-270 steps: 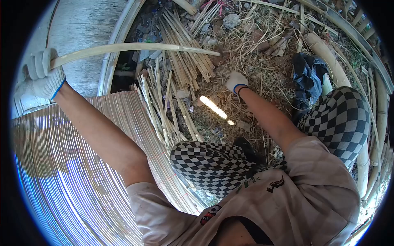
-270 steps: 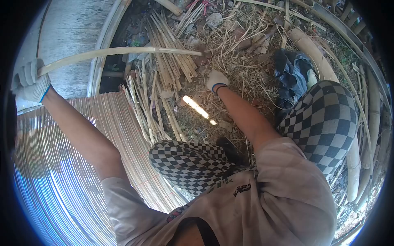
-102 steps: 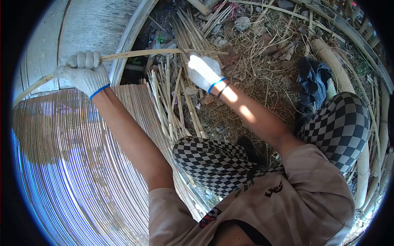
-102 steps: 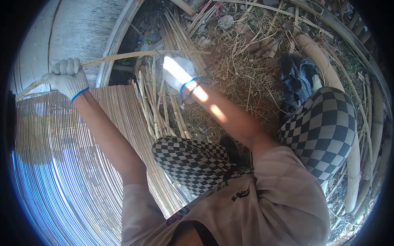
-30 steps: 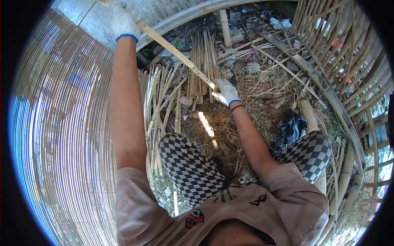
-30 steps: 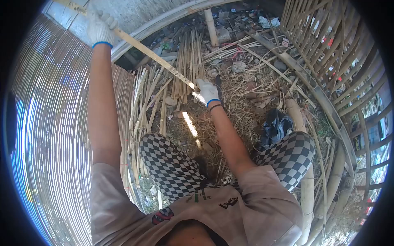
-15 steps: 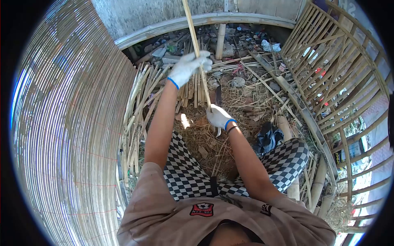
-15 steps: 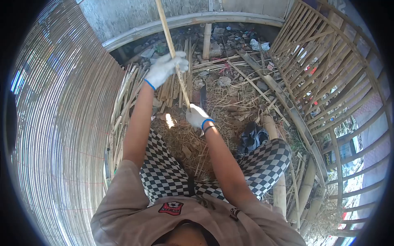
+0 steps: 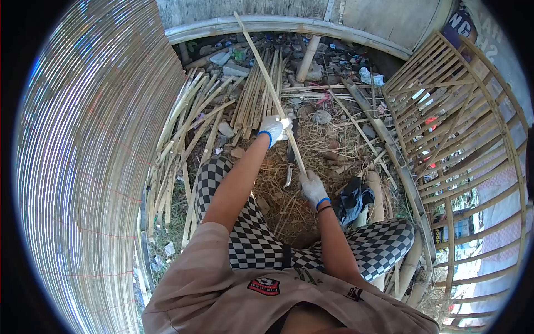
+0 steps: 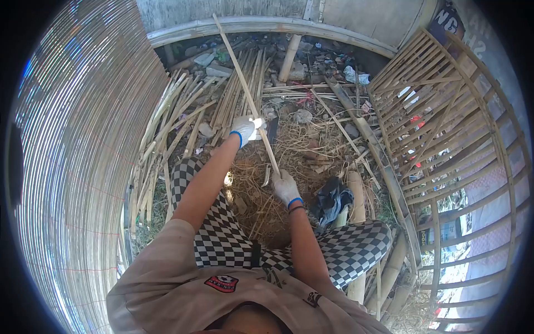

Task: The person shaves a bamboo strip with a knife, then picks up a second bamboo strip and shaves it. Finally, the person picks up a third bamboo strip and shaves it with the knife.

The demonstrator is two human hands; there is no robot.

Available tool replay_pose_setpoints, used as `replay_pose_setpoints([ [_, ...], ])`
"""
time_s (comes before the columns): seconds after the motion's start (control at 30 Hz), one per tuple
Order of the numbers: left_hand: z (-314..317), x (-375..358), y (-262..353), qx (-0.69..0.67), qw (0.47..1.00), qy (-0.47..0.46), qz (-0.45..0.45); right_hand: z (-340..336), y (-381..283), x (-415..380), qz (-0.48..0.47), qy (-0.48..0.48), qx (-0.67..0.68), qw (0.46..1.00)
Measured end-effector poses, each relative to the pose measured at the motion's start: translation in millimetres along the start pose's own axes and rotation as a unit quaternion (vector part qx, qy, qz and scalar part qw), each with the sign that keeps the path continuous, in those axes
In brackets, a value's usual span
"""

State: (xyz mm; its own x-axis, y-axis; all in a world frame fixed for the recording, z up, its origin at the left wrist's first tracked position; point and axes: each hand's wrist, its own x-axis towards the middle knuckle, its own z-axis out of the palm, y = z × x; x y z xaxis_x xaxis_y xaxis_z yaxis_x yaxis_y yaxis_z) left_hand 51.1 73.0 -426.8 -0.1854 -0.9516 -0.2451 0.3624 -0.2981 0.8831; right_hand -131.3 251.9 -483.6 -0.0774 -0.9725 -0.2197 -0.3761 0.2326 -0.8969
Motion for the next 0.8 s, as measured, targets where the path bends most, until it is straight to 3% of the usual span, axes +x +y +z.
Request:
replay_pose_setpoints([
  [0.23,-4,21,-22,0.003,0.998,0.064,-0.002,16,33,13,0.000,0.059,-0.019,0.998],
  [0.3,-5,24,-25,-0.050,0.995,0.088,0.000,25,37,12,-0.036,0.063,-0.037,0.997],
  [0.4,2,19,-24,-0.121,0.984,0.130,0.025,24,25,3,0.008,0.064,-0.020,0.998],
  [0.5,3,8,-9,-0.142,0.983,0.107,0.049,19,12,-4,0.010,0.086,-0.022,0.996],
  [0.67,-15,48,-28,-0.177,0.975,0.108,0.087,19,8,-8,0.038,0.096,0.044,0.994],
  [0.8,5,3,7,-0.197,0.978,0.032,0.054,24,19,-4,0.050,0.079,0.109,0.990],
])
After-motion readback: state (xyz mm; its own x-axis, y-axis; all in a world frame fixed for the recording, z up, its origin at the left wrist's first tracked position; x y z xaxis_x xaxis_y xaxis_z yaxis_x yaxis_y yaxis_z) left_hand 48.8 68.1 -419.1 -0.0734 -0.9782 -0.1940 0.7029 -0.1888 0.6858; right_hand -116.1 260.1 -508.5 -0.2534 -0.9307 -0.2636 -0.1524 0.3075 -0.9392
